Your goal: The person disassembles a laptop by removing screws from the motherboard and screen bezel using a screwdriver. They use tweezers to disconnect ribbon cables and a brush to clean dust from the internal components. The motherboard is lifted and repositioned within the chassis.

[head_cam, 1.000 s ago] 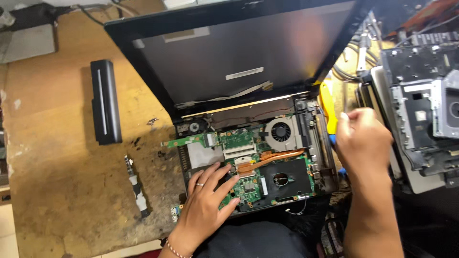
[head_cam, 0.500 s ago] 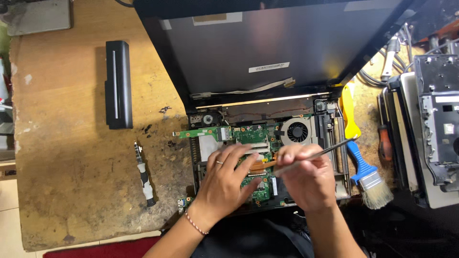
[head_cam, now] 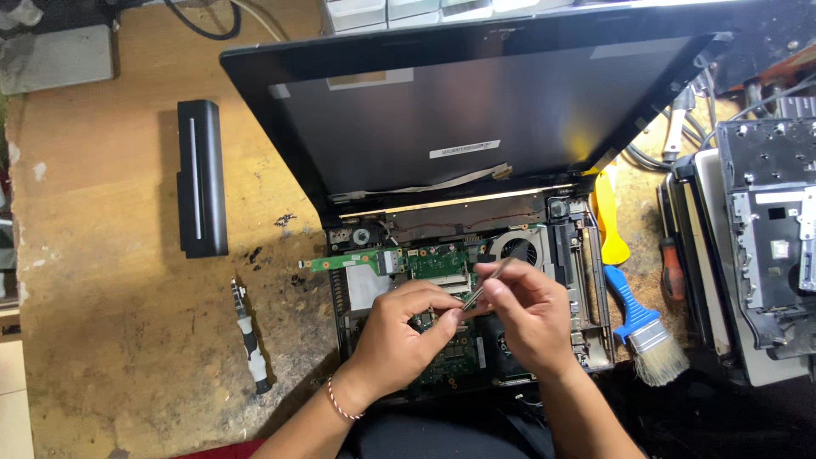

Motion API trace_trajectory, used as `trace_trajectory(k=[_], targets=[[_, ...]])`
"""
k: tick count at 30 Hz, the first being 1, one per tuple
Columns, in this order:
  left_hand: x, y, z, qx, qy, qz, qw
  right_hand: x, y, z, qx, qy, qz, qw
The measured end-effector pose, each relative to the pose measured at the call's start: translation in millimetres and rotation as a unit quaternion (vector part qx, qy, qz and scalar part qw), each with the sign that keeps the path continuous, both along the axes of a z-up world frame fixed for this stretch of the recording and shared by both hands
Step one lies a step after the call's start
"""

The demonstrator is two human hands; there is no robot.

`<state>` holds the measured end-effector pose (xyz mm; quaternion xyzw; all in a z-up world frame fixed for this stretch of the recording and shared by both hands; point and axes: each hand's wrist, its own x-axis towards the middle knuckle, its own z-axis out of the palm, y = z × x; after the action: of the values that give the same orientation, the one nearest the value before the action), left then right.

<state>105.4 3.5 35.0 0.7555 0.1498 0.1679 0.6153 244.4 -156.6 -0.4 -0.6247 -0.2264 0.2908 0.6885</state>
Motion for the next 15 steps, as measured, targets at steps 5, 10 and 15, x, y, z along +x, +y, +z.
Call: trace_trajectory(k=[5,10,15], targets=[[6.0,3.9,3.5,-0.004,0.043,-0.002,0.999,-2.9,8.0,25.4,-0.063,-0.037,0.038,0.997],[6.5,5.6,11.4,-0.006,0.047,-0.024,0.999,5.0,8.0,51.2,-0.122,-0.168,0.091,0.974],[1.2,-1.6,3.7,0.063,-0.001,-0.025,0.998,6.3,2.7,55.7,-0.131,-0.243,0.13,0.952]])
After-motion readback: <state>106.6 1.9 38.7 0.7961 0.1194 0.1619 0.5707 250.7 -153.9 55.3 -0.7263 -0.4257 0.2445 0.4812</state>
